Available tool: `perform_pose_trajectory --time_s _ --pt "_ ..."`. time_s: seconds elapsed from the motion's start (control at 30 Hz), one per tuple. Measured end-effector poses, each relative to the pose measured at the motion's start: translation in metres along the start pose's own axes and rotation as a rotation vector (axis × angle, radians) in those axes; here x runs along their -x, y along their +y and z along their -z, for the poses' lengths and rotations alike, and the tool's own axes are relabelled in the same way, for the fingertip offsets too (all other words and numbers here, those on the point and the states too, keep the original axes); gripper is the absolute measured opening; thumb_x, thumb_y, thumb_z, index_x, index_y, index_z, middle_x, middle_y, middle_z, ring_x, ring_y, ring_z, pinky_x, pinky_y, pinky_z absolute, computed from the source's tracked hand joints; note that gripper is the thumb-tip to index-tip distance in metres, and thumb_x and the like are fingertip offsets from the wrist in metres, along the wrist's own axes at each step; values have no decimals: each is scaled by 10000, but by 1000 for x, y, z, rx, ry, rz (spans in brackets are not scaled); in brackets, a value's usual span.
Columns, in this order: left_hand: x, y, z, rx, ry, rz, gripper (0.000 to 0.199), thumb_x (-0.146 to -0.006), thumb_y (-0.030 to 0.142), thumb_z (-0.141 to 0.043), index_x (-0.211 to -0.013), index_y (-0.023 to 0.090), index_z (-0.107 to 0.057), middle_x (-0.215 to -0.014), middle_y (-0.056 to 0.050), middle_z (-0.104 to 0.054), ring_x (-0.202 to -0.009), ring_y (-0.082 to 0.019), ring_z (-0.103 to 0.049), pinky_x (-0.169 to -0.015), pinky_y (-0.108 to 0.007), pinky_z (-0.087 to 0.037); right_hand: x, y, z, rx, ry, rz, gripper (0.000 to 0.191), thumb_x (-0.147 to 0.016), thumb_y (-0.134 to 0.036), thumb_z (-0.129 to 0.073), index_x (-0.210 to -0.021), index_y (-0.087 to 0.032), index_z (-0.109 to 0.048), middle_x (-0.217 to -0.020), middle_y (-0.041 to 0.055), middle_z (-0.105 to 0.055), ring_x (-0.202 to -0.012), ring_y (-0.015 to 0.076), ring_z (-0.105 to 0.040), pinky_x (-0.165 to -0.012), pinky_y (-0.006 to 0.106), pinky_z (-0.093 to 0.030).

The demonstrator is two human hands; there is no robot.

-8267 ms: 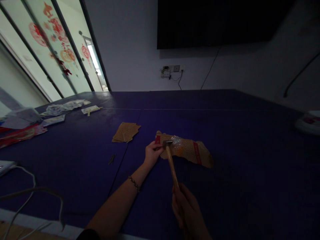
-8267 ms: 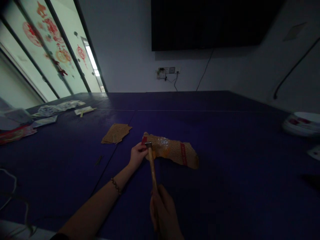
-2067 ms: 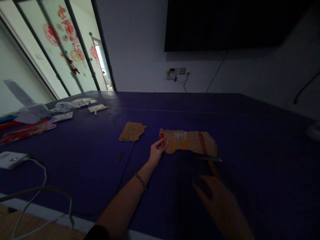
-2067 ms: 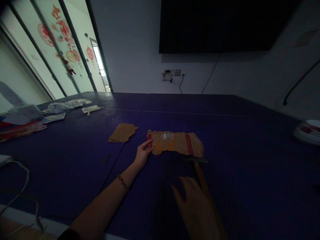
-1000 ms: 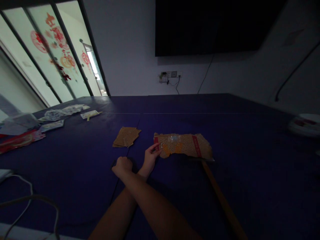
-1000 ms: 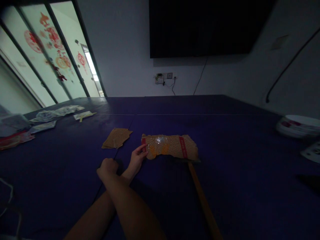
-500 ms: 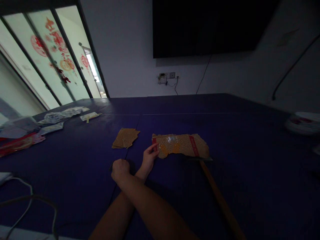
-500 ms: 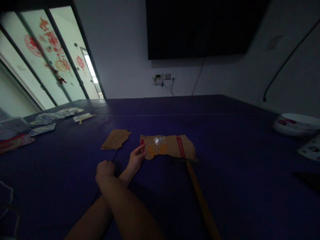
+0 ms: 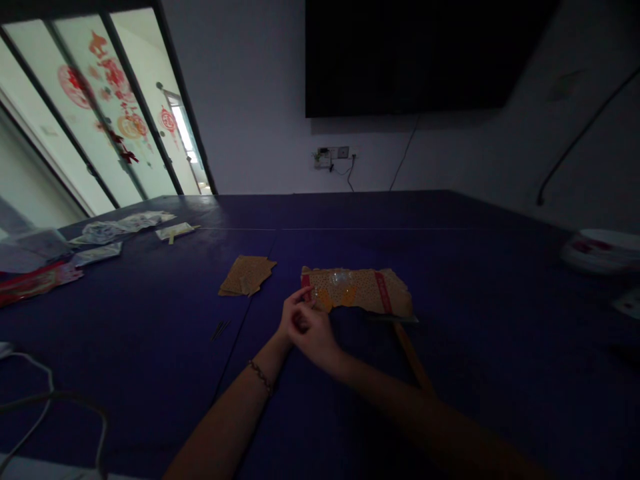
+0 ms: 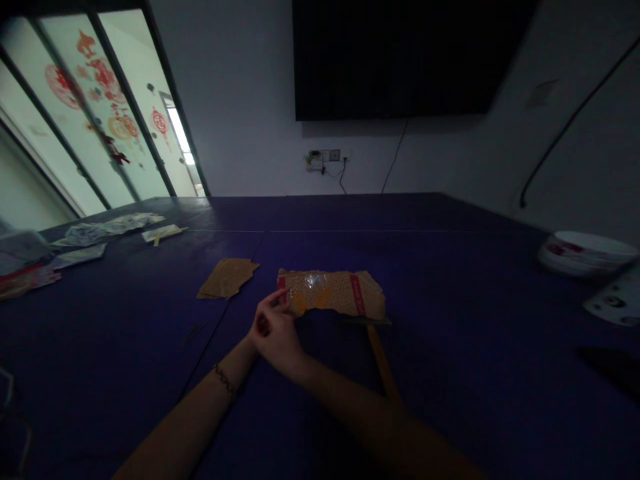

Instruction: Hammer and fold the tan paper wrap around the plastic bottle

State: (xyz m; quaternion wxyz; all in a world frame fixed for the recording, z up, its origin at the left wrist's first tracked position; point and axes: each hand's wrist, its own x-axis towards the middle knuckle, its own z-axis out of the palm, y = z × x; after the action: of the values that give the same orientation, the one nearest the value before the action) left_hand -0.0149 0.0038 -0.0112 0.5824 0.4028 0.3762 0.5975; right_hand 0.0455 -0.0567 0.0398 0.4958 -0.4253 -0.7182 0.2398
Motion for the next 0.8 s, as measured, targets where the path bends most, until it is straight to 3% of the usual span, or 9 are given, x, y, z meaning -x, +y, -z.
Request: perform_pose_trajectory --time_s 0.1,0.2,0.37,0.8 --pt "1 1 -6 51 -62 51 472 -493 150 -696 -959 136 -622 -596 22 -616 -470 -83 -533 -510 -206 -434 -2 38 47 -5 48 -7 87 -705 -204 -501 -712 -188 -586 -647 3 -630 -585 137 -601 -573 247 -479" --pt "3 2 -10 55 -83 55 493 -494 150 -712 -976 138 -610 -678 -10 -659 -569 -120 -592 -609 -249 -465 -3 61 65 35 141 -36 113 -709 -240 -527 -733 -183 -621 -696 30 -665 -630 170 -625 -593 278 -494" --pt "7 5 -9 0 -53 21 485 -499 183 -729 -969 143 -619 -760 -43 -682 -654 -159 -622 -669 -293 -483 -3 72 68 58 202 -42 146 -729 -268 -538 -755 -189 -658 -730 38 -685 -653 185 -636 -610 293 -503" --pt "12 6 -14 -79 -68 -39 411 -522 179 -717 -923 161 -629 -838 -46 -682 -715 -172 -631 -709 -300 -485 -4 67 72 359 55 142 158 -772 -174 -491 -789 -186 -648 -707 28 -655 -660 150 -594 -626 264 -457"
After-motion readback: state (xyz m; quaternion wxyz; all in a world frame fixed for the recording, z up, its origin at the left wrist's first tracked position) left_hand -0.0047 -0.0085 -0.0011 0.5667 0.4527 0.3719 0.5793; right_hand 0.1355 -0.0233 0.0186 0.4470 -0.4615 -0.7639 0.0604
